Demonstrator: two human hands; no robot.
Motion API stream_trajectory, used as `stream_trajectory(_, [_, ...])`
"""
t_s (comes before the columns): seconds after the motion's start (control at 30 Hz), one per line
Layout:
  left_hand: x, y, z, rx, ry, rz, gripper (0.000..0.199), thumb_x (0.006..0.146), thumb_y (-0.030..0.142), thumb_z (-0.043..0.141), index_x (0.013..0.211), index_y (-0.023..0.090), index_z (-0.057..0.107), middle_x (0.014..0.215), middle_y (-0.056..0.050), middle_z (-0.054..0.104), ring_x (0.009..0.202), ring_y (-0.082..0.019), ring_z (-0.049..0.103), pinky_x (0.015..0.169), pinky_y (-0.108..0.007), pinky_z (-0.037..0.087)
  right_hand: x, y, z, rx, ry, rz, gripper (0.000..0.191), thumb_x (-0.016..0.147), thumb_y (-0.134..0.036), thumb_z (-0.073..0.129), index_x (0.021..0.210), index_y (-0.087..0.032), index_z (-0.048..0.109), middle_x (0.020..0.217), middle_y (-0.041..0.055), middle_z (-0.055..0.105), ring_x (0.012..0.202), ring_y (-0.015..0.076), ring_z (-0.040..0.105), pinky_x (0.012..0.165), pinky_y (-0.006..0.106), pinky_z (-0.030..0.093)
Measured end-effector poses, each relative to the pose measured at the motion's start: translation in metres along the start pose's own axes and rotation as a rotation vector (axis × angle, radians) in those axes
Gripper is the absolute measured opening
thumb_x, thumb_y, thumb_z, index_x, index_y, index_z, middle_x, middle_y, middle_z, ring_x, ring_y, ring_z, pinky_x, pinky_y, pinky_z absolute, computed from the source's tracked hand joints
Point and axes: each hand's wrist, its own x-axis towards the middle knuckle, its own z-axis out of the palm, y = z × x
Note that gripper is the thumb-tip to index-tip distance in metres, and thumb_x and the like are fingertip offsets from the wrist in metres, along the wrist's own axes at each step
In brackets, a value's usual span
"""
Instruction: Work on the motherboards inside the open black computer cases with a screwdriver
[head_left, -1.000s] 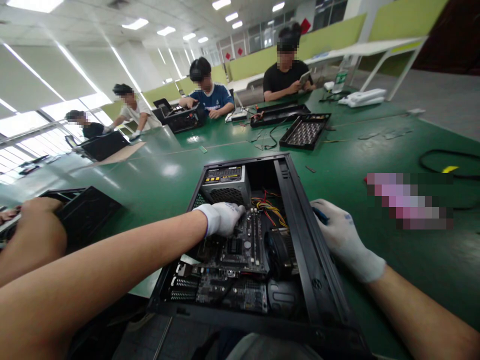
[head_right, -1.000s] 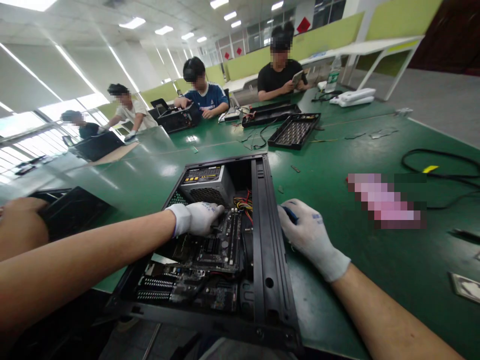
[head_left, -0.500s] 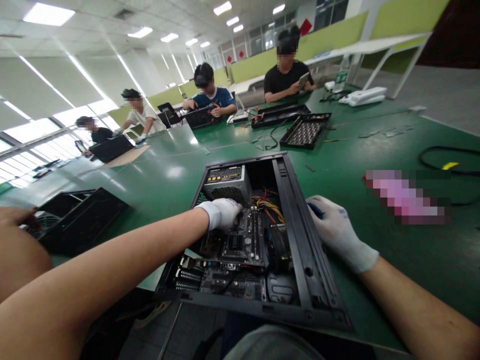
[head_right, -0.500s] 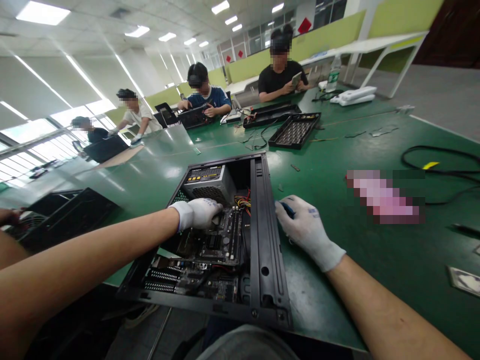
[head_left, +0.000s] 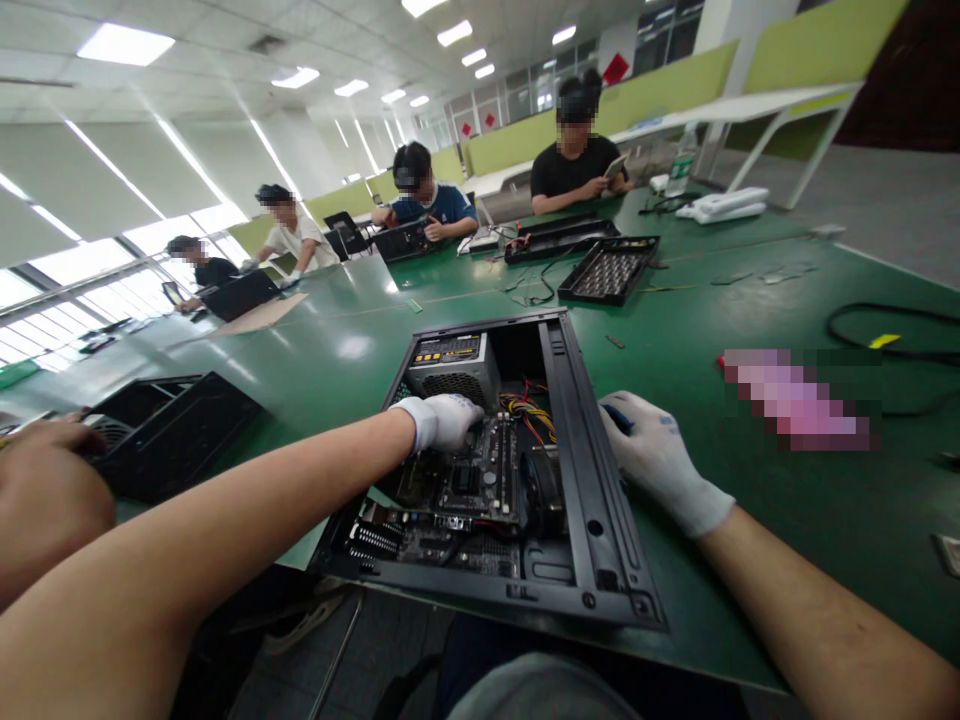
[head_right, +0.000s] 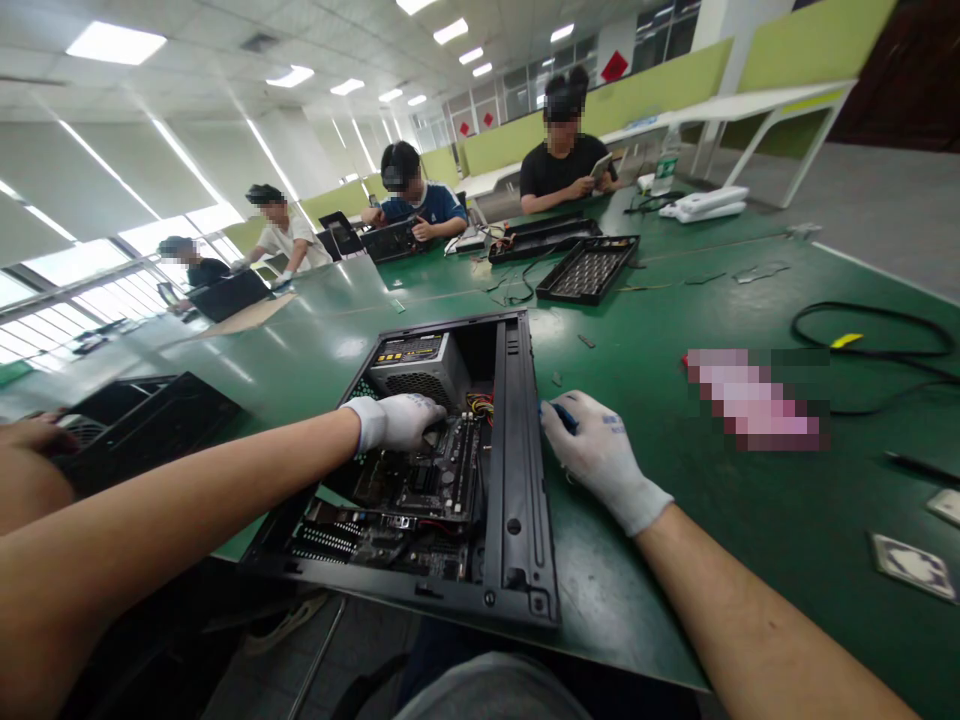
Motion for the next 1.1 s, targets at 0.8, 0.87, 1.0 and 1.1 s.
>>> stream_trajectory(0.8, [-0.0021,0.0033,-0.007,-0.006,-0.03,-0.007,0.052,0.08,0.029,0.076,0.13,0.017,0.069,0.134,-0.014,0.071,0.123,-0.03,0.067,0.104,-0.033,0.053,0.0008,0.0062,0.007,-0.01,0.002,0.015,0.044,0.096,-0.055,0.044,0.075,-0.022,0.064,0.083,0.0092,0.07,0.077,0.0235,0.064,0.07,0.034,0.046])
stream_trajectory(0.87, [-0.0018,0.0034,-0.0069,-0.003,-0.038,-0.01,0.051,0.08,0.029,0.075,0.13,0.017,0.069,0.133,-0.014,0.071,0.122,-0.03,0.068,0.103,-0.033,0.053,0.0009,0.007,0.0077,-0.014,0.002,0.02,0.045,0.096,-0.055,0.043,0.074,-0.022,0.064,0.083,0.0094,0.07,0.077,0.0236,0.064,0.07,0.035,0.045])
stream_trajectory(1.0, [-0.0009,0.0031,-0.006,-0.002,-0.025,-0.011,0.049,0.081,0.028,0.074,0.129,0.017,0.069,0.13,-0.013,0.073,0.12,-0.03,0.069,0.101,-0.033,0.054,0.0012,0.0077,0.0089,-0.021,0.001,0.035,0.045,0.094,-0.057,0.044,0.073,-0.022,0.063,0.083,0.0097,0.069,0.077,0.0237,0.064,0.069,0.035,0.045])
stream_trajectory(1.1, [-0.0006,0.0031,-0.0054,-0.006,-0.02,0.004,0.046,0.082,0.03,0.072,0.126,0.016,0.071,0.127,-0.014,0.073,0.117,-0.03,0.07,0.1,-0.034,0.055,0.0015,0.0061,0.0086,-0.027,0.001,0.044,0.045,0.093,-0.057,0.044,0.072,-0.022,0.063,0.082,0.01,0.069,0.077,0.0239,0.063,0.069,0.035,0.045])
